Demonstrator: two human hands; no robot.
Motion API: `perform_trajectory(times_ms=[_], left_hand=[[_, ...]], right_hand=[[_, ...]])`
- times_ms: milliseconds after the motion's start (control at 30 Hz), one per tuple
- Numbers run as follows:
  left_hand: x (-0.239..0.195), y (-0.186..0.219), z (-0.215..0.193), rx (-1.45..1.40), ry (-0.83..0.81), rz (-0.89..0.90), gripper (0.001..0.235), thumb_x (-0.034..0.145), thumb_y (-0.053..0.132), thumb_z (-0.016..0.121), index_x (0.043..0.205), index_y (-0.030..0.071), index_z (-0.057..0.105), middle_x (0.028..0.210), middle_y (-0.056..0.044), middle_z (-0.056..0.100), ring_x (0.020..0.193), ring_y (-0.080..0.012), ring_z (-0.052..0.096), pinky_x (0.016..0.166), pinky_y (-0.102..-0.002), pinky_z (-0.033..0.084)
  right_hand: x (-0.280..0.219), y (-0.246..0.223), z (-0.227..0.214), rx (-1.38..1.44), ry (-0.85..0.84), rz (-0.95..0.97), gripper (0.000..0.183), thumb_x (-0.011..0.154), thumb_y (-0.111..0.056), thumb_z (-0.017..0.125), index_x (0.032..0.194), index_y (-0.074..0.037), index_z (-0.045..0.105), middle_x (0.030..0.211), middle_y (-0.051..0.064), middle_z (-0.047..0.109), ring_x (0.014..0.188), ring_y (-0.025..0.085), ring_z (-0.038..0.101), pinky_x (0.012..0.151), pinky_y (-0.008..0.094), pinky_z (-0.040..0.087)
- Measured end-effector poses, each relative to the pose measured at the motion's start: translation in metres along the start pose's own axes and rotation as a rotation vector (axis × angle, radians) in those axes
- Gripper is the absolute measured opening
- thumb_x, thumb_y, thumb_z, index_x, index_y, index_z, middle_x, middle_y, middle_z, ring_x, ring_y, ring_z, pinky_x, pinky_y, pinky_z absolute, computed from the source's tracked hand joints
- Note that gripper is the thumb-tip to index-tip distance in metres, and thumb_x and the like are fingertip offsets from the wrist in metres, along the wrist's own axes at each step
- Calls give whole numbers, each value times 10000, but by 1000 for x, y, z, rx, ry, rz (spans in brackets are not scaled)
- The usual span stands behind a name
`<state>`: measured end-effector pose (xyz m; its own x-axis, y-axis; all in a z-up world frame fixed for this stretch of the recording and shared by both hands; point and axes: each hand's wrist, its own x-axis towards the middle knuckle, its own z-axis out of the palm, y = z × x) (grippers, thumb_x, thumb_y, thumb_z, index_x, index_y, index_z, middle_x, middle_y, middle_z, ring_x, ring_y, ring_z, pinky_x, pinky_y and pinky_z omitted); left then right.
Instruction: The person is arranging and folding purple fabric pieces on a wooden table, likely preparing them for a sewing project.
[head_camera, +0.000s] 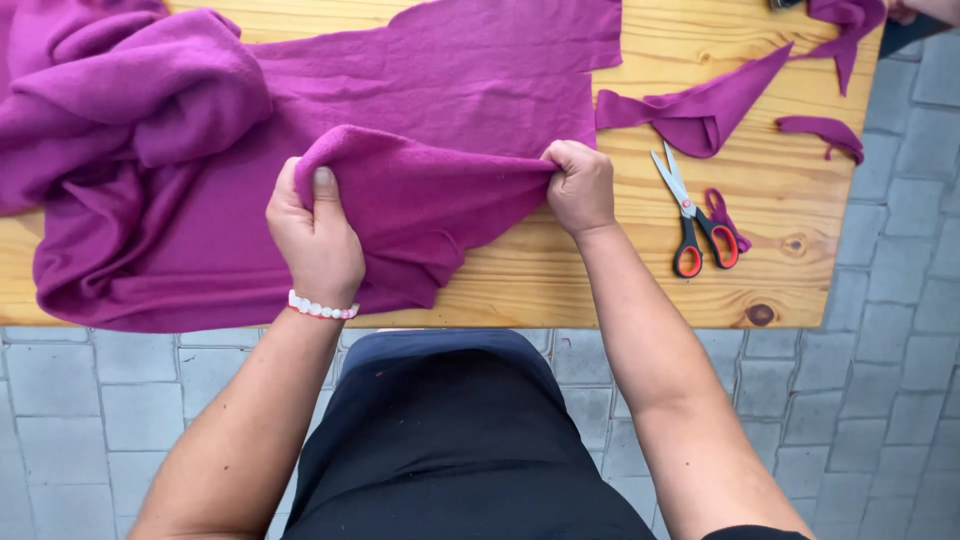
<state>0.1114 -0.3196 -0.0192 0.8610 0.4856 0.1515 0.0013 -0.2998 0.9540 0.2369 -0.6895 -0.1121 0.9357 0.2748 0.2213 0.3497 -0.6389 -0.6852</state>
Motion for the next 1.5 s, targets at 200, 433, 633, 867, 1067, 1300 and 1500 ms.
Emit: perform_trajectory(times_ms=[200,433,633,867,1067,1300,1500], left_hand=[[21,18,-55,70,112,134,315,1353,60,553,1088,93,720,926,-29,659,900,-192,638,1016,-368,552],[8,39,-41,97,83,233,285,1330,80,571,1113,32,750,968,-136,715,964,-315,718,1034,-471,561],[-40,96,42,159,-265,326,210,960,-82,630,871,92,709,758,-146,635,774,-486,689,721,-508,560],[-137,87,112,160,-711,696,197,1125,108,625,1301,144,707,1169,-80,703,1040,-318,751,853,-438,628],[-112,-58,11,809,-591,866,119,1069,137,717,1163,210,708,1014,-37,637,926,-298,688,787,-479,530],[-63,-103,-192,1390,-342,301,839,910,547,907,1664,216,746,1532,-89,780,1245,-365,735,953,-541,567],[-32,-145,-295,1310,-550,438,948,875,819,785,1649,271,787,1649,-35,803,1327,-329,783,1050,-516,645]], right_hand=[[4,58,3,-280,0,113,298,1035,-145,628,806,-303,735,842,18,755,946,359,825,841,527,653],[13,44,7,-273,-11,102,267,1060,-206,584,826,-260,700,877,73,731,987,368,798,868,529,627],[3,-86,-72,31,-183,-120,672,785,170,597,1344,-130,819,1316,182,836,1402,473,738,1238,632,561],[-116,-133,-172,385,-388,160,498,927,-64,897,1417,-100,818,954,78,847,916,249,818,944,450,632],[-197,-58,-200,415,-18,381,99,1006,32,890,1094,-13,887,948,128,810,890,200,739,944,394,598],[-206,-48,-186,503,29,553,162,1062,0,839,1200,-79,875,1192,95,899,1126,172,853,1083,316,683],[-187,-17,-181,244,81,671,236,1073,52,853,1230,-118,903,1088,6,848,1025,78,776,983,245,679]])
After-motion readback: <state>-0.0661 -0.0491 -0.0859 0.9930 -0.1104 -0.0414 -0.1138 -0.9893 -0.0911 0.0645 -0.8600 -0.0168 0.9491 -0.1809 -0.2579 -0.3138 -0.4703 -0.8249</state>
